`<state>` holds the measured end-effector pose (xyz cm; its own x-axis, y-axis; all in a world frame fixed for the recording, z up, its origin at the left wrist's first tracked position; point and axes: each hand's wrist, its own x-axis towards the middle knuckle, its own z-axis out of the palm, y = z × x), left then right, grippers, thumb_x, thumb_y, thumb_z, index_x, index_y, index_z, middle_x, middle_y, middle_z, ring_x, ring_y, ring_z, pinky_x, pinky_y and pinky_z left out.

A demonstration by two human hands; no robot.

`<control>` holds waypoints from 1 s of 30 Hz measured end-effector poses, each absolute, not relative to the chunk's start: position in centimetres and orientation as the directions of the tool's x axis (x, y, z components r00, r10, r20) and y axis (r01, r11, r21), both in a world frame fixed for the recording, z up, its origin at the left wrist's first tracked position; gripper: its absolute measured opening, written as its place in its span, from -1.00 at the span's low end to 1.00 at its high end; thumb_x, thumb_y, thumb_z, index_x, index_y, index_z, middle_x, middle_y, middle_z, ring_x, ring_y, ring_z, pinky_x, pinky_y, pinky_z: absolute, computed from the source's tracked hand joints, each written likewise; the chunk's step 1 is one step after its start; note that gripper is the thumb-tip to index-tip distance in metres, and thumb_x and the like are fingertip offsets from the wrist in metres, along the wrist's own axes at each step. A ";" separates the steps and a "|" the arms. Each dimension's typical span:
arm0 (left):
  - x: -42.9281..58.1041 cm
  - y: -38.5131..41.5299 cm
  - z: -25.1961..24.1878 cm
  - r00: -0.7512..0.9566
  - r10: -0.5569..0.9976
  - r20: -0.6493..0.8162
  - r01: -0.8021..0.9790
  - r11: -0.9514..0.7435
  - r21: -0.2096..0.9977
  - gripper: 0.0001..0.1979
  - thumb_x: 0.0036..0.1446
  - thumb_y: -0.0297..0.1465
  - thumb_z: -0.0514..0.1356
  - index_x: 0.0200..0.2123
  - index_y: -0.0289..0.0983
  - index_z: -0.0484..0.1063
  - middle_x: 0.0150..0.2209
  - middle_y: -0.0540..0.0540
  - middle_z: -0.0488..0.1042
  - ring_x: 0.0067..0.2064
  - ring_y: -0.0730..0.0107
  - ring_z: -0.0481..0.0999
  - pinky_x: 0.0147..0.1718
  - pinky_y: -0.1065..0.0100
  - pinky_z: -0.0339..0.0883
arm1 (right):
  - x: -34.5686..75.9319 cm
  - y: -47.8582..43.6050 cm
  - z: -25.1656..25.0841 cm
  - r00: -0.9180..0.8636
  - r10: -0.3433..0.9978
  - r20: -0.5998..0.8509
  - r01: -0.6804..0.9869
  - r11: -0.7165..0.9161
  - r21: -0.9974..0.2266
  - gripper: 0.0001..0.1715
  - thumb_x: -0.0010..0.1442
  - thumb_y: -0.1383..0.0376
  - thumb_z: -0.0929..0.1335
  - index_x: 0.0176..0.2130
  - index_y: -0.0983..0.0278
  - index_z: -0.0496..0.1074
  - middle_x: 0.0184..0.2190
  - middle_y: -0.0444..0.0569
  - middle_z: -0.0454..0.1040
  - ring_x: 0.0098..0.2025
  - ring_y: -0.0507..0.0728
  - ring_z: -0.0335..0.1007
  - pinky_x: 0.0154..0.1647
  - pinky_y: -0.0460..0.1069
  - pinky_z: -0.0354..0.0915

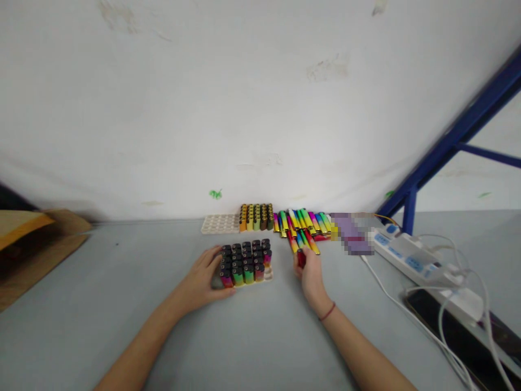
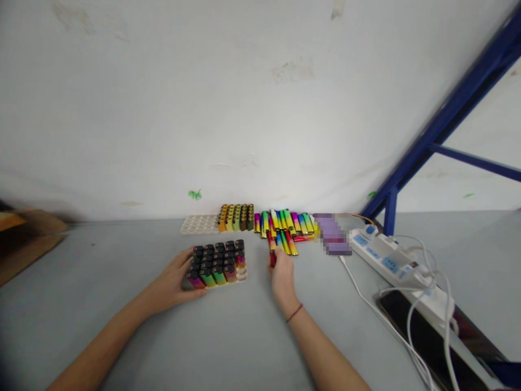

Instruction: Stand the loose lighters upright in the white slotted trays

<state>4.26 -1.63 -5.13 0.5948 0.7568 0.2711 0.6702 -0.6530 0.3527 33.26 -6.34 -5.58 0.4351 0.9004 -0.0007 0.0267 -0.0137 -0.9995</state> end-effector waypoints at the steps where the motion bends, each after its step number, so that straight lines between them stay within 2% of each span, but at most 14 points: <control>1: 4.3 -1.6 -5.2 0.595 0.757 0.271 0.669 -0.653 0.355 -0.28 -0.04 -0.01 0.28 0.10 -0.32 0.33 0.20 -0.39 0.29 0.20 -0.29 0.29 0.16 -0.17 0.23 | 33.1 -6.5 -5.1 0.411 0.911 -0.001 0.010 -0.006 -1.000 -0.43 0.23 -0.16 0.09 -0.53 0.18 0.17 -0.76 -0.26 0.03 -0.73 0.00 -0.07 -0.74 -0.07 -0.09; 3: 4.2 -1.6 -5.2 0.600 0.755 0.265 0.666 -0.655 0.357 -0.27 -0.04 0.00 0.29 0.09 -0.36 0.33 0.20 -0.42 0.28 0.20 -0.30 0.29 0.16 -0.19 0.22 | 32.8 -6.9 -4.1 0.332 0.943 0.034 0.004 0.035 -0.999 -0.52 0.24 -0.13 0.16 -0.36 0.21 0.24 -0.68 -0.28 0.12 -0.68 0.00 0.01 -0.69 -0.10 0.00; 6: 4.3 -1.6 -5.0 0.607 0.755 0.249 0.666 -0.654 0.358 -0.25 -0.03 0.00 0.29 0.11 -0.37 0.31 0.19 -0.42 0.28 0.21 -0.24 0.28 0.18 -0.15 0.20 | 33.1 -7.6 -2.7 0.181 0.970 0.161 0.076 0.149 -0.986 -0.62 0.27 -0.04 0.23 -0.17 0.20 0.21 -0.53 -0.21 0.33 -0.53 0.02 0.25 -0.50 -0.08 0.24; 8: 4.3 -1.6 -5.0 0.605 0.757 0.246 0.664 -0.650 0.369 -0.24 -0.04 0.00 0.30 0.12 -0.37 0.31 0.19 -0.42 0.28 0.22 -0.22 0.28 0.19 -0.13 0.19 | 33.5 -7.8 -2.1 0.124 0.960 0.250 0.156 0.230 -0.961 -0.65 0.27 -0.01 0.25 -0.16 0.21 0.27 -0.37 -0.08 0.44 -0.36 0.07 0.38 -0.33 -0.03 0.33; 11: 4.3 -1.7 -5.0 0.597 0.762 0.252 0.659 -0.644 0.388 -0.23 -0.06 0.01 0.32 0.12 -0.35 0.32 0.19 -0.41 0.28 0.22 -0.22 0.28 0.19 -0.13 0.19 | 34.2 -7.9 -1.9 0.054 0.944 0.324 0.261 0.300 -0.918 -0.67 0.25 0.04 0.31 -0.18 0.24 0.41 -0.24 0.02 0.48 -0.20 0.12 0.42 -0.20 0.01 0.36; 16: 4.2 -1.7 -5.1 0.604 0.754 0.259 0.651 -0.653 0.387 -0.25 -0.04 0.03 0.31 0.10 -0.34 0.34 0.20 -0.41 0.27 0.22 -0.21 0.28 0.19 -0.13 0.19 | 34.1 -8.1 -2.1 -0.024 0.958 0.286 0.211 0.284 -0.935 -0.66 0.24 0.07 0.34 -0.12 0.25 0.47 -0.18 0.04 0.55 -0.16 0.14 0.49 -0.10 0.04 0.41; 19: 4.2 -1.7 -5.2 0.598 0.757 0.264 0.652 -0.651 0.389 -0.25 -0.05 0.04 0.31 0.10 -0.32 0.34 0.21 -0.39 0.27 0.22 -0.20 0.29 0.20 -0.10 0.19 | 33.6 -8.3 -2.1 -0.057 0.953 0.296 0.284 0.300 -0.911 -0.71 0.26 0.13 0.33 -0.12 0.26 0.48 -0.16 0.05 0.56 -0.15 0.14 0.50 -0.08 0.03 0.42; 25: 4.2 -1.6 -5.3 0.600 0.751 0.276 0.649 -0.659 0.381 -0.26 -0.06 0.00 0.33 0.10 -0.33 0.34 0.20 -0.39 0.29 0.21 -0.19 0.29 0.18 -0.11 0.20 | 33.0 -8.5 -2.1 -0.076 0.887 0.456 0.440 0.440 -0.783 -0.76 0.29 0.27 0.30 -0.05 0.26 0.41 -0.22 0.01 0.57 -0.24 0.10 0.52 -0.15 0.00 0.44; 30: 4.1 -1.6 -5.5 0.603 0.737 0.305 0.635 -0.675 0.376 -0.25 -0.06 -0.01 0.34 0.11 -0.33 0.34 0.18 -0.37 0.31 0.20 -0.17 0.31 0.17 -0.10 0.22 | 32.8 -8.6 -2.1 -0.185 0.819 0.544 0.520 0.551 -0.653 -0.79 0.30 0.31 0.30 -0.05 0.24 0.43 -0.20 0.02 0.58 -0.20 0.11 0.54 -0.12 0.00 0.44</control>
